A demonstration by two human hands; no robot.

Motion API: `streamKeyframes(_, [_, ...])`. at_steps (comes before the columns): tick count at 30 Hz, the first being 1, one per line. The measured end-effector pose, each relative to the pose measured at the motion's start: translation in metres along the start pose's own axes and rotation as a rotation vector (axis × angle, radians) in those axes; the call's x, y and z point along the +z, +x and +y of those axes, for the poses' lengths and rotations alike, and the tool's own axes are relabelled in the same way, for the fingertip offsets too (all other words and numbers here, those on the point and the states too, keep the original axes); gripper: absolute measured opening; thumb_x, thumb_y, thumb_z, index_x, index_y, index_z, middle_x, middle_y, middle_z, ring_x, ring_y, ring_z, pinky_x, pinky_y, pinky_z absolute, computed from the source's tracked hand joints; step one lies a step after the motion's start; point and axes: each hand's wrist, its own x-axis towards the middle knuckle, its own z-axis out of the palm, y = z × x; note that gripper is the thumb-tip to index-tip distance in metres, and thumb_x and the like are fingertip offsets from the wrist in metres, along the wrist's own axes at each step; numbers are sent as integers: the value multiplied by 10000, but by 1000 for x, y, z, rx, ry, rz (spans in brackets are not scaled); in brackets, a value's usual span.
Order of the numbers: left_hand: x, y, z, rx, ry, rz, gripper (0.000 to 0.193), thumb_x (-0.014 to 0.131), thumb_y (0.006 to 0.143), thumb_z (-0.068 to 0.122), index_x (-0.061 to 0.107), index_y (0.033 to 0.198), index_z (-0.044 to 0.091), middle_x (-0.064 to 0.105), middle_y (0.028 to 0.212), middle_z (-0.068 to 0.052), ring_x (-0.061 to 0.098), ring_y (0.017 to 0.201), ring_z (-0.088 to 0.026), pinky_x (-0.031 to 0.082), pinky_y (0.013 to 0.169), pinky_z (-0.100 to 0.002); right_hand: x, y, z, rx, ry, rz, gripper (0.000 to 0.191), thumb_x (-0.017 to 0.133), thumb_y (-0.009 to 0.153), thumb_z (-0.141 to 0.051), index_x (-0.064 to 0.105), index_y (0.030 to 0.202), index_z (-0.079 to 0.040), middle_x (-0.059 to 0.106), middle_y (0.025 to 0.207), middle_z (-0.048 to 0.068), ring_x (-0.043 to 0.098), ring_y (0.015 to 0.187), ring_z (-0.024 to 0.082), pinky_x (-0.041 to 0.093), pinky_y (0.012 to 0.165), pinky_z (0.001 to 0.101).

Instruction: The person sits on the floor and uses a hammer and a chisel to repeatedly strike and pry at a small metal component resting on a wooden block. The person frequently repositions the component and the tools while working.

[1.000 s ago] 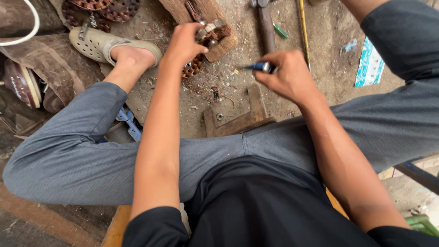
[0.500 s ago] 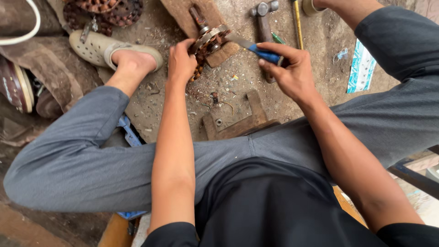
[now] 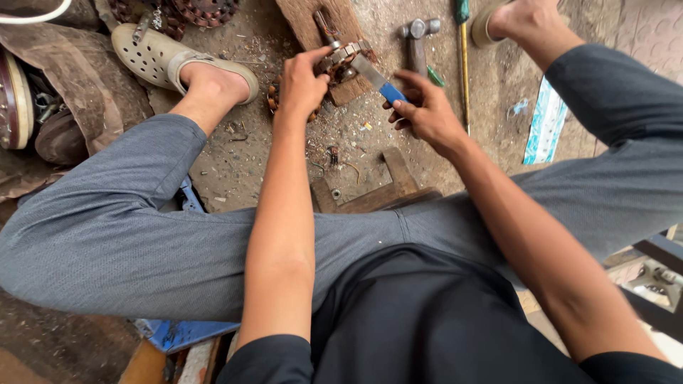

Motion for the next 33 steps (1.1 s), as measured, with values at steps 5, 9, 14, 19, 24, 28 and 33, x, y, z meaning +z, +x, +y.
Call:
streamKeyframes(5, [18,4,-2,18,82,-31,587,730,853,2,660,1375,260,710,1277,-136,689,1145,-309,541,1041,-405,19,24,23,-57,125,-13,436,589,1034,-27,567,1470,-33,719,1069,105,659,814,127,562,683,270])
streamKeyframes(9, [23,3,-4,38,141,-13,597,744,857,27,640,1387,282,699,1254,-124,662,1143,-297,517,1024,-413,23,31,34,24,139,26,459,574,1009,-29,529,1466,-44,736,1017,96,654,748,120,554,651,268])
streamKeyframes(14, [24,5,-6,14,212,10,555,791,850,75,672,1350,284,705,1178,-159,663,1088,-321,515,985,-416,22,30,35,9,180,-12,459,572,1016,-29,532,1473,-2,730,1009,107,626,714,119,525,605,263])
streamKeyframes(19, [33,13,-15,288,246,104,534,730,812,-58,690,1296,163,755,1213,-113,750,933,-280,598,864,-387,29,23,29,-16,209,-36,471,570,1030,-17,513,1497,4,719,1003,120,609,697,108,525,584,248])
streamKeyframes(24, [38,17,-19,410,304,128,483,708,828,-96,701,1278,80,753,1185,-144,761,874,-273,606,830,-423,38,22,14,-8,82,5,469,575,1016,-19,508,1479,16,748,988,136,632,637,118,541,527,258])
streamKeyframes(28, [34,20,-12,416,429,83,462,701,857,-126,718,1275,69,782,1022,-154,770,857,-252,593,901,-450,45,22,3,-24,67,7,459,559,1035,-51,512,1485,29,736,952,146,628,576,128,519,468,268])
streamKeyframes(33, [19,30,0,405,425,-46,473,694,827,-144,705,1264,34,743,993,-234,742,862,-332,598,857,-429,34,11,-2,-29,226,37,487,566,1018,-28,481,1495,28,737,960,155,647,570,130,505,455,252])
